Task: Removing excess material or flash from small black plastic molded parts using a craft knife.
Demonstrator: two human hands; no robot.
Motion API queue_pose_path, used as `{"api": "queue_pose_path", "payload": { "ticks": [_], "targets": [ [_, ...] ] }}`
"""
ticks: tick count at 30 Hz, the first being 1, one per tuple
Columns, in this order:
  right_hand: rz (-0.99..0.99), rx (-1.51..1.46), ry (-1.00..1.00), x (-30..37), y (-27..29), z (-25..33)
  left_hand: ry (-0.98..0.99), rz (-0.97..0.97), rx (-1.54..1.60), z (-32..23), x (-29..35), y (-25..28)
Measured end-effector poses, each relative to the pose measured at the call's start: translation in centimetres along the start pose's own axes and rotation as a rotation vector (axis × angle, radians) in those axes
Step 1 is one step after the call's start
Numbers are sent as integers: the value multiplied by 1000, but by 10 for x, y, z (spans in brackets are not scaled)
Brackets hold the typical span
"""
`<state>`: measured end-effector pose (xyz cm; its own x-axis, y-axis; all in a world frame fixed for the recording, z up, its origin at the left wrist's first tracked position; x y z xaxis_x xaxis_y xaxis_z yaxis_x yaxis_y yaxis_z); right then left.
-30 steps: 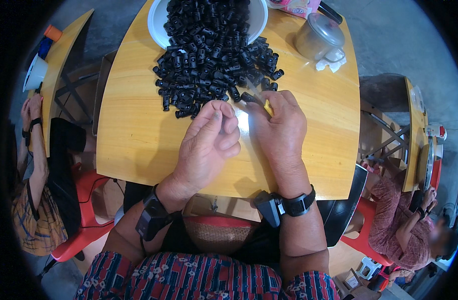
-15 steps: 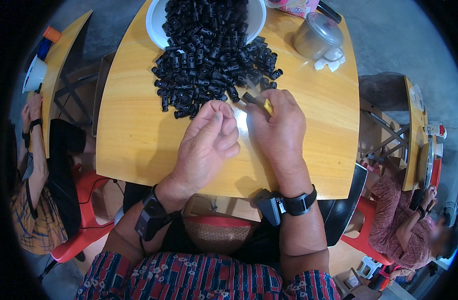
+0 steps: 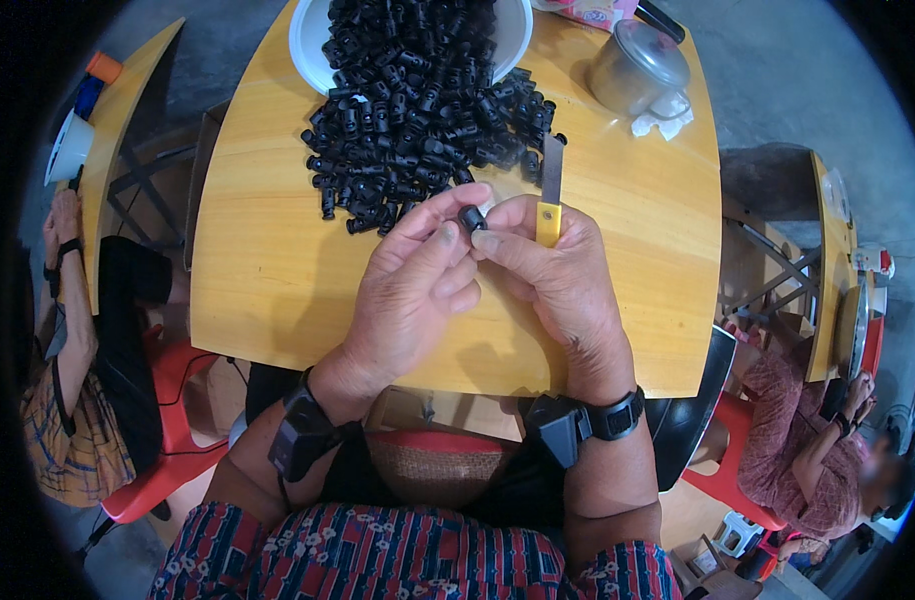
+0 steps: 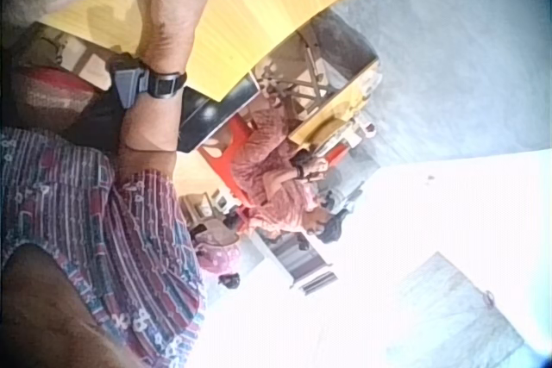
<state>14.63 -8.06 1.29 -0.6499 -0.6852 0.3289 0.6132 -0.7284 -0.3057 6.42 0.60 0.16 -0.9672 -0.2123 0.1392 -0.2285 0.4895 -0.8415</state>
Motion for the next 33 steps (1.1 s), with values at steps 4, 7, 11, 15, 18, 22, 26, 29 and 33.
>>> {"api": "queue_pose_path", "payload": {
  "ticks": [4,7,11,15,18,22,26,29,33],
  "targets": [
    [40,-62,-40,1,-2,-4,45,-43,-22,3,0,0],
    [36,-75,-52,1,-2,-5,17,-45,-2,4,-1,3],
    [55,-48,-37,-1,0,-6,10,-31,25,6,-3,4],
    [75,-39,-28,0,-5,-2,7,-73,-3,3,-1,5],
    [59,-20,-34,1,-3,-2,7,-73,16,4,-2,4],
    [58,-10,-41,0,-3,-4,10,-115,20,5,-2,6],
    [65,-4,-33,1,-4,-3,13,-106,44,5,-1,5],
    [107,-45,-16,0,-5,-1,18,-98,53,4,-1,4],
    [136,-74,20,1,-10,-1,10,-42,88,4,-1,4]
  ]
}}
Point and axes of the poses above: each hand's wrist, its own x-axis away from the middle knuckle, its own y-axis out of the back of the hand, z = x × y, the point moved 6 cm from there along -x, towards the middle knuckle, and after that the axes turned 2 degrees about x, right-handed, at the moved point
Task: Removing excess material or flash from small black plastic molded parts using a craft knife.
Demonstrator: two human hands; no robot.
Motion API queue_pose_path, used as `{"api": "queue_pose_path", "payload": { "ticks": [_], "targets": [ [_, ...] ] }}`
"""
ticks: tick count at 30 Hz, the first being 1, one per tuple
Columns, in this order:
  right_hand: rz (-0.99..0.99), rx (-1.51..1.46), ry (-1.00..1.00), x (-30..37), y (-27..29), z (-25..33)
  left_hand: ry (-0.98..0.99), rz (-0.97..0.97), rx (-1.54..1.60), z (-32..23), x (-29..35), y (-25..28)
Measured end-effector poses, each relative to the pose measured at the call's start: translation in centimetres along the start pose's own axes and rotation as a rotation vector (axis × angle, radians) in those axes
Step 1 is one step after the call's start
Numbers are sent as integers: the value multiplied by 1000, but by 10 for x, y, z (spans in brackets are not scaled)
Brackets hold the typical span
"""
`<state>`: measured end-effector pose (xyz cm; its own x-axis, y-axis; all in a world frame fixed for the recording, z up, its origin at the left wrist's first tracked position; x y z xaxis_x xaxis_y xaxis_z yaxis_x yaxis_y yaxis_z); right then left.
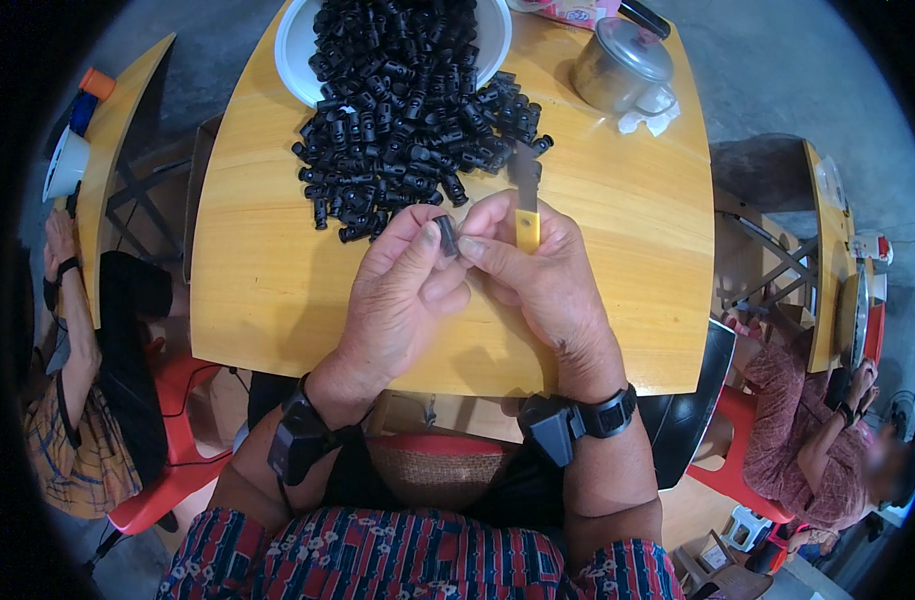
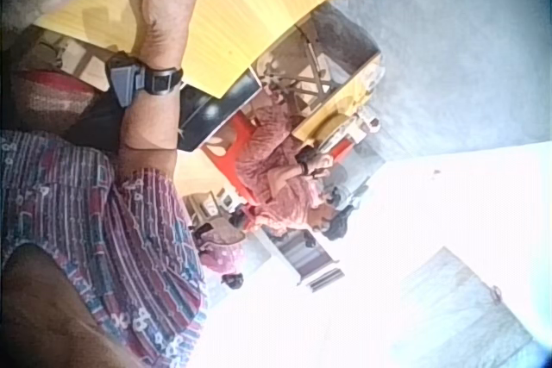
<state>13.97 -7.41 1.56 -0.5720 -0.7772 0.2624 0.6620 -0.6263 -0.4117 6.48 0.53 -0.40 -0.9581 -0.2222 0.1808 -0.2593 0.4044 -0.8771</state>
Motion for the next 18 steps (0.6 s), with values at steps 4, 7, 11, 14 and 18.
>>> {"api": "queue_pose_path", "payload": {
  "ticks": [4,7,11,14,18],
  "targets": [
    [-27,31,125,2,-2,5,-16,-19,4,1,-1,0],
    [-54,138,174,2,-4,3,-4,-105,-55,0,1,1],
    [-135,346,224,2,-7,4,-17,-111,-49,-3,2,0],
    [-150,486,337,4,-3,9,3,-121,-21,0,1,0],
    [-169,418,361,4,-7,10,3,-85,-9,-2,1,-2]
  ]
}}
Point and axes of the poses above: each hand's wrist, its own x-axis away from the middle knuckle, its own y-axis out of the back of the hand, z = x × y, the point moved 6 cm from there along -x, towards the middle knuckle, and after that the axes turned 2 degrees about x, right-handed, at the moved point
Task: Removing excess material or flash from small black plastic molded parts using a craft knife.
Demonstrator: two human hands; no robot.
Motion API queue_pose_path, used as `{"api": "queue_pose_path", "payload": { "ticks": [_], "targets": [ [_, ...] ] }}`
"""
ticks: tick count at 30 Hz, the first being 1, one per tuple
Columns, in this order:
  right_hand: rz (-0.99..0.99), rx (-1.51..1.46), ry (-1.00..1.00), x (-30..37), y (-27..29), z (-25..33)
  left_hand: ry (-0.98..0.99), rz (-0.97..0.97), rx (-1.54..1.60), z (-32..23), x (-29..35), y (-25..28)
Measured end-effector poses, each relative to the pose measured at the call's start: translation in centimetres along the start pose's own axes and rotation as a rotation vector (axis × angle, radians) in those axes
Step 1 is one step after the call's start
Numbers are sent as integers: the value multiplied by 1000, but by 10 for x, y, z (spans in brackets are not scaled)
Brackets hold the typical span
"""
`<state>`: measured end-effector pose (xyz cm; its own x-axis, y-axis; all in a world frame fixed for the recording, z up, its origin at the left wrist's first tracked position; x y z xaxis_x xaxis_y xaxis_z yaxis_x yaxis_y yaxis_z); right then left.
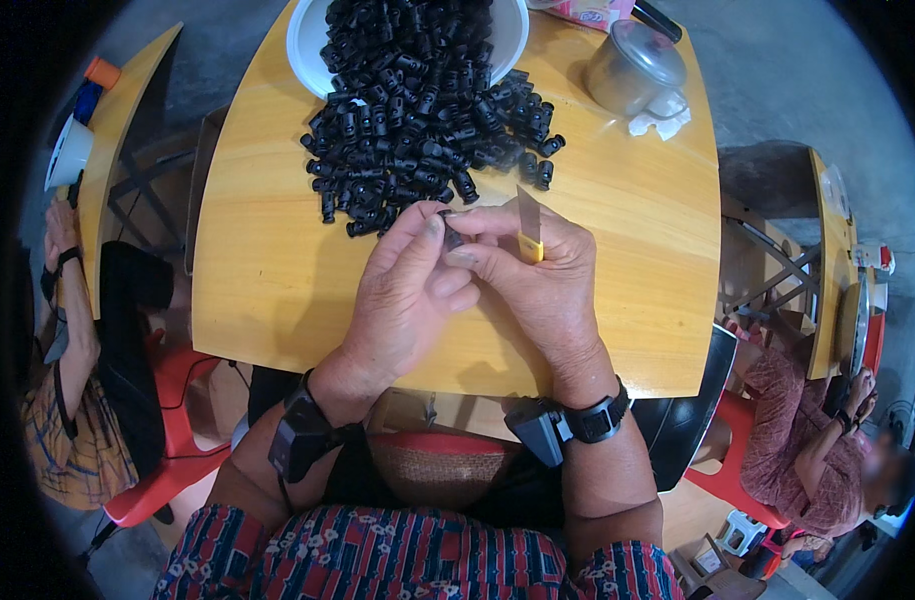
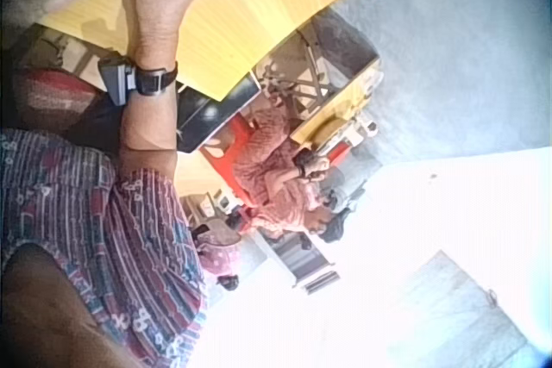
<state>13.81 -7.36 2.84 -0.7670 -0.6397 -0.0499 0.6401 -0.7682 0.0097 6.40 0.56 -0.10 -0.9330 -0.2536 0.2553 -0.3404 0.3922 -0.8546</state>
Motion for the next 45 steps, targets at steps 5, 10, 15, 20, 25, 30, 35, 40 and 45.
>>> {"api": "queue_pose_path", "payload": {
  "ticks": [5,10,15,20,25,30,35,40,45],
  "targets": [
    [21,124,45,0,-1,3,-8,5,-7,0,0,1],
    [35,170,108,-1,-2,7,-19,33,-10,0,0,3],
    [-58,80,88,2,13,3,-27,98,48,1,-1,2],
    [49,541,213,-3,-2,13,-29,56,39,1,0,3],
    [111,688,294,-3,-8,14,-36,20,74,1,1,4],
    [138,768,385,-3,-10,13,-52,24,49,2,0,5],
    [121,810,401,-2,-9,15,-43,11,31,2,0,5],
    [112,823,410,-2,-9,15,-35,15,44,4,1,6],
    [104,836,416,-1,-11,16,-22,36,28,4,1,6]
  ]
}}
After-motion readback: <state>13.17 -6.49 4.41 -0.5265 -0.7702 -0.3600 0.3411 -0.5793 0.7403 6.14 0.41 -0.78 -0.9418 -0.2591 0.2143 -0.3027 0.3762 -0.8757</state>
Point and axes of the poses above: each hand's wrist, its own x-axis away from the middle knuckle, its own y-axis out of the back of the hand, z = x × y, the point moved 6 cm from there along -x, towards the middle knuckle, and after that the axes turned 2 degrees about x, right-handed, at the moved point
